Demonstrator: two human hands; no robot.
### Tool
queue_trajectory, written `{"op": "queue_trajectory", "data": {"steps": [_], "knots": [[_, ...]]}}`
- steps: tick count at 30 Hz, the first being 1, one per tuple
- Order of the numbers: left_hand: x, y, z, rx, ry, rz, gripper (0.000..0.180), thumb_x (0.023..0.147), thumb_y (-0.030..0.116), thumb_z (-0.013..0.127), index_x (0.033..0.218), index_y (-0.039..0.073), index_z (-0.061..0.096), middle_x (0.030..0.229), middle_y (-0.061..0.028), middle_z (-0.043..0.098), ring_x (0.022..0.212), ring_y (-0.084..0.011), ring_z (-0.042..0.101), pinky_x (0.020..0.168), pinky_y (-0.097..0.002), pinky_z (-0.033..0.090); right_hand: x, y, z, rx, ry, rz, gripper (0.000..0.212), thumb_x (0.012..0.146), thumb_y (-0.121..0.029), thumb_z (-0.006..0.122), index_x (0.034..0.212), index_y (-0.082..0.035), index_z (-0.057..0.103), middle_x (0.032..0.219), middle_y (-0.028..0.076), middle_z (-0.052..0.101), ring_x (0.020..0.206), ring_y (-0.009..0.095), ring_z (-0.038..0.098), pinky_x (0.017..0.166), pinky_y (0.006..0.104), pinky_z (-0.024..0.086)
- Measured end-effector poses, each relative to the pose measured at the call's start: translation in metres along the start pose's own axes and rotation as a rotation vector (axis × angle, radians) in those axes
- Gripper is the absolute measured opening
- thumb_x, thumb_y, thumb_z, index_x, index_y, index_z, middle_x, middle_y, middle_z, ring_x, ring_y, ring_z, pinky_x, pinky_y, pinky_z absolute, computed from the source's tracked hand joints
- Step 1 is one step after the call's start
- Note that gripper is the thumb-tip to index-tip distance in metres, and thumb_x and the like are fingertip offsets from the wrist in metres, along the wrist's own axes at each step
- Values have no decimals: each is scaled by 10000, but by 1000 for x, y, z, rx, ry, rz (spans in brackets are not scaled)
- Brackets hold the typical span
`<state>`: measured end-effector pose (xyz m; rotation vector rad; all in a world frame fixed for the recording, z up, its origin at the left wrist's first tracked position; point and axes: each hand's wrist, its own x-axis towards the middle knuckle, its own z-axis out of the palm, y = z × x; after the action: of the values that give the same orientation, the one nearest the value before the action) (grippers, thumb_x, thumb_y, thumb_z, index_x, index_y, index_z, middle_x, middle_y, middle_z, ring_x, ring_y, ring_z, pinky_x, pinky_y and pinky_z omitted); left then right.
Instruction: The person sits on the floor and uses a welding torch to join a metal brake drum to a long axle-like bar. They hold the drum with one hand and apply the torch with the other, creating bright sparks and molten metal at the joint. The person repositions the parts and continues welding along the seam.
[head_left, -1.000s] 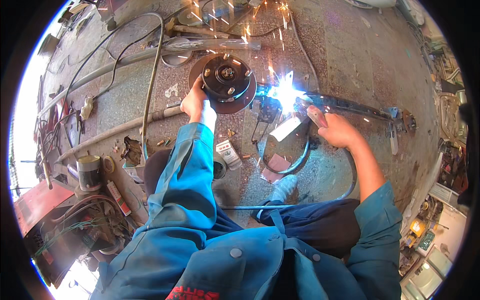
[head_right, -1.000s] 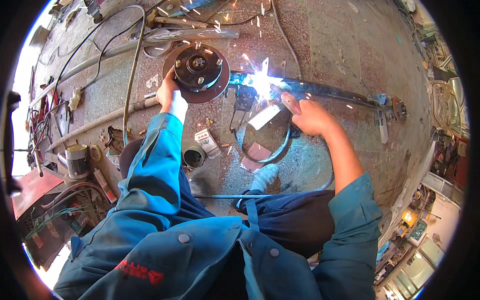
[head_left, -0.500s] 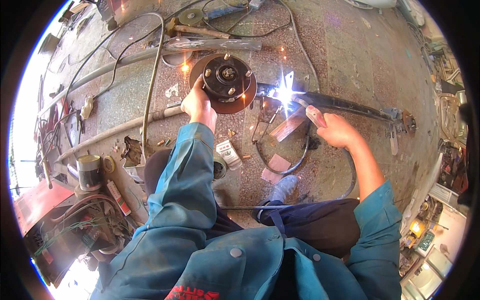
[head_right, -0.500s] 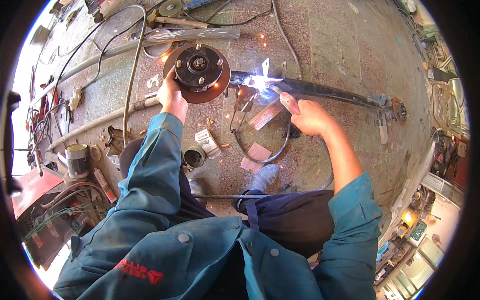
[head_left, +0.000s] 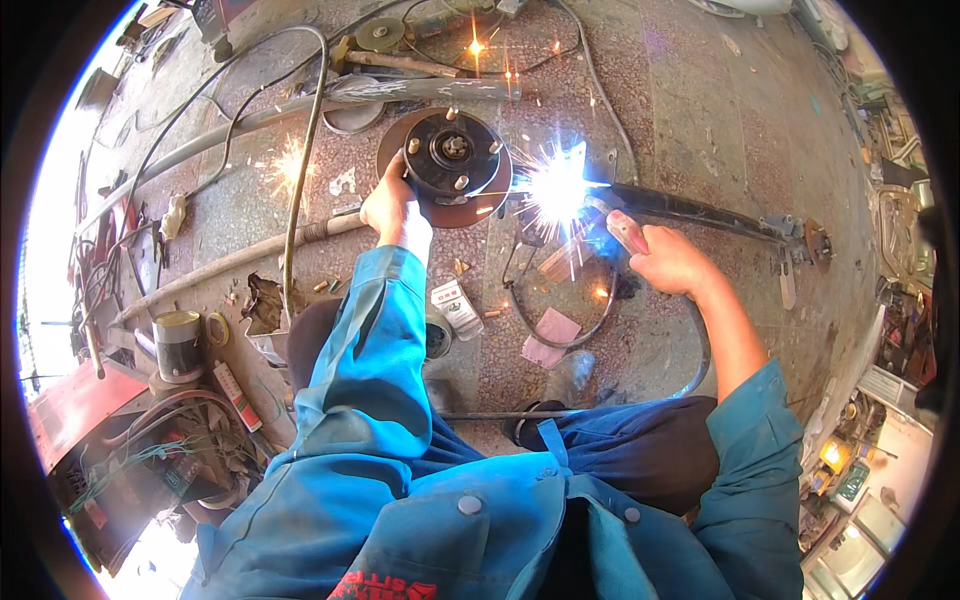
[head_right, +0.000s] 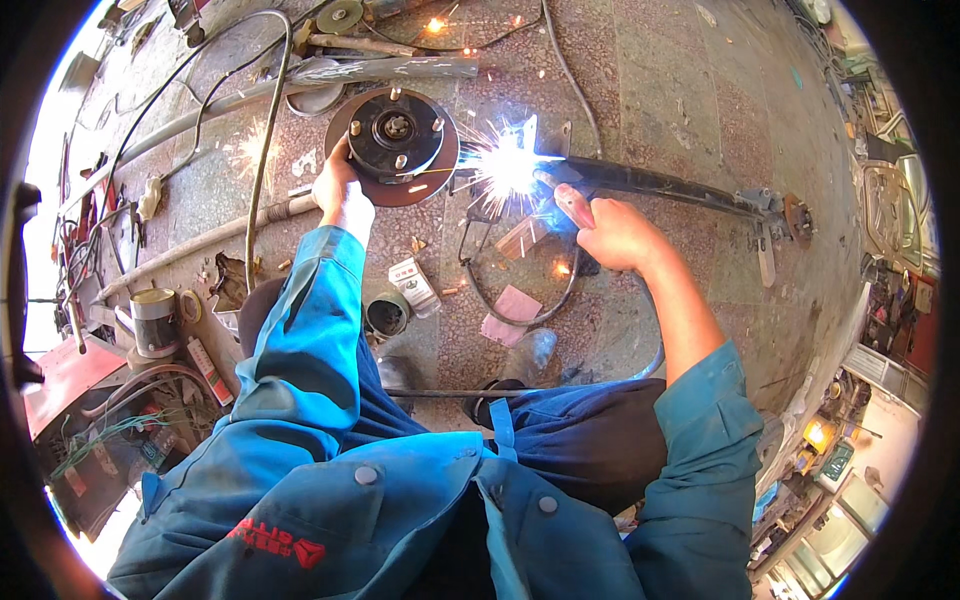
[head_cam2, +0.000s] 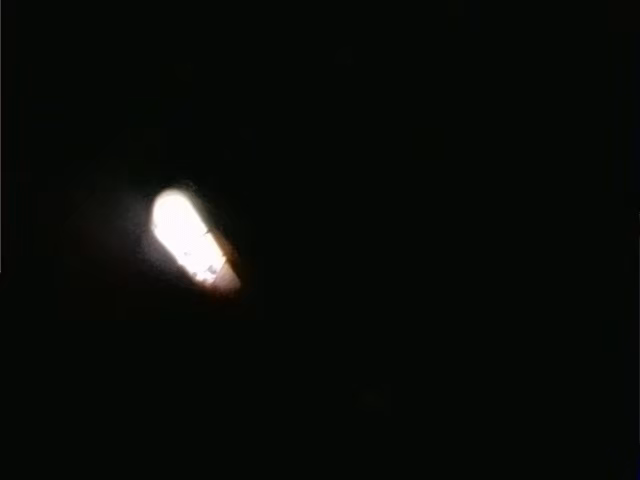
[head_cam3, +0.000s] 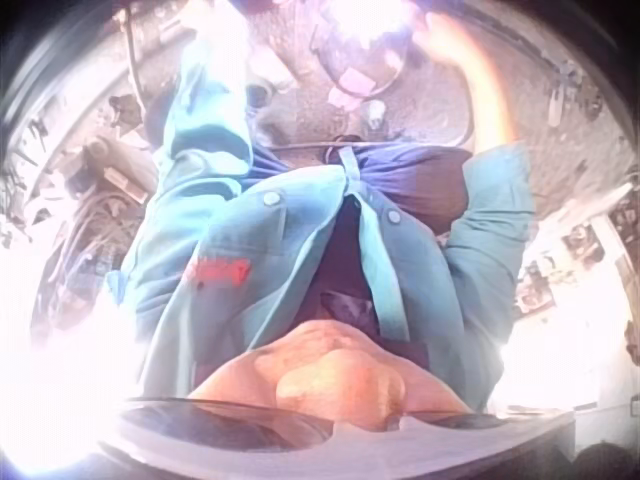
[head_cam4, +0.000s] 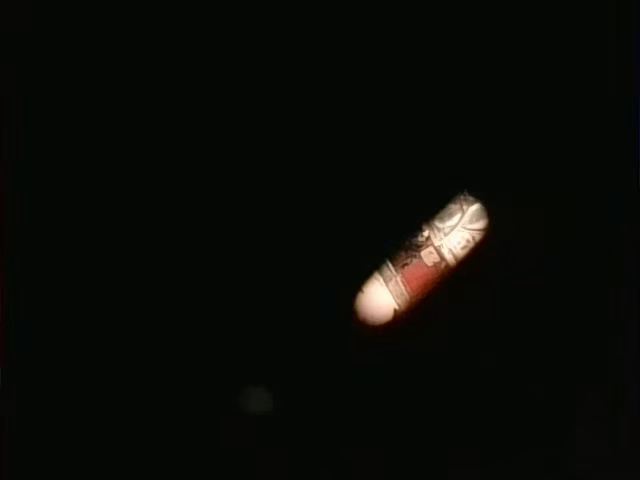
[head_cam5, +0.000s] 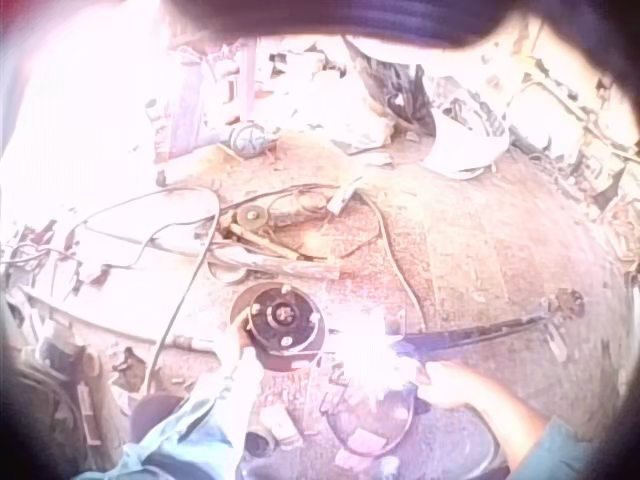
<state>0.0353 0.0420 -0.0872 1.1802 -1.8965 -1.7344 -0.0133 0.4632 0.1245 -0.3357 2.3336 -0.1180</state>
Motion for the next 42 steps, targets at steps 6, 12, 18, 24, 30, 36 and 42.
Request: {"op": "queue_trajectory", "data": {"steps": [6, 12, 18, 24, 30, 36, 42], "knots": [[-17, 23, 2, 152, -88, -54, 493, 1021, 226, 769, 1477, 68, 668, 1198, -148, 828, 1066, -301, 807, 932, -405, 614, -5, 2, -2, 7, 11, 4, 379, 899, -227, 681, 1112, 86, 705, 1172, 354, 737, 1164, 499, 720, 997, 542, 561], [-28, 36, 16, 13, -108, -151, 401, 1127, 225, 624, 1500, 113, 717, 1391, -80, 777, 1191, -155, 745, 1048, -274, 566, -3, 19, 5, 18, 61, -13, 384, 883, -216, 677, 1093, 103, 716, 1164, 373, 731, 1167, 505, 721, 1001, 544, 561], [20, -40, 6, 209, -118, 27, 476, 1089, 264, 664, 1564, 287, 646, 1230, -126, 833, 1133, -261, 789, 1027, -339, 561, -4, 3, -1, 11, 27, -8, 384, 879, -209, 667, 1086, 110, 715, 1162, 378, 730, 1157, 515, 721, 995, 547, 562], [-37, 63, 31, -686, 30, -579, 432, 1094, 288, 661, 1524, 244, 673, 1216, -131, 833, 1131, -255, 787, 1019, -330, 563, -12, 9, -4, 5, 28, 46, 398, 885, -211, 662, 1118, 108, 707, 1186, 372, 727, 1186, 514, 708, 1019, 542, 553], [-10, 10, -2, 255, -104, 21, 401, 1113, 307, 639, 1433, 78, 720, 1167, -151, 825, 1099, -228, 784, 957, -313, 595, -10, -7, -10, -1, 18, 49, 406, 895, -208, 656, 1152, 103, 699, 1225, 366, 721, 1212, 508, 698, 1031, 542, 546], [-41, 66, 19, -479, -53, -443, 397, 1147, 303, 566, 1492, 165, 705, 1282, -132, 808, 1162, -219, 766, 1017, -291, 564, -11, 7, -6, 26, 21, 58, 394, 891, -209, 660, 1123, 108, 696, 1189, 374, 721, 1181, 510, 711, 1001, 550, 555], [-48, 63, 7, 277, -201, -101, 398, 1175, 269, 492, 1503, 181, 699, 1320, -127, 797, 1196, -206, 752, 1032, -295, 559, -9, 9, -4, 22, 20, 49, 387, 886, -211, 664, 1095, 113, 699, 1164, 371, 728, 1169, 511, 716, 987, 546, 558]]}}
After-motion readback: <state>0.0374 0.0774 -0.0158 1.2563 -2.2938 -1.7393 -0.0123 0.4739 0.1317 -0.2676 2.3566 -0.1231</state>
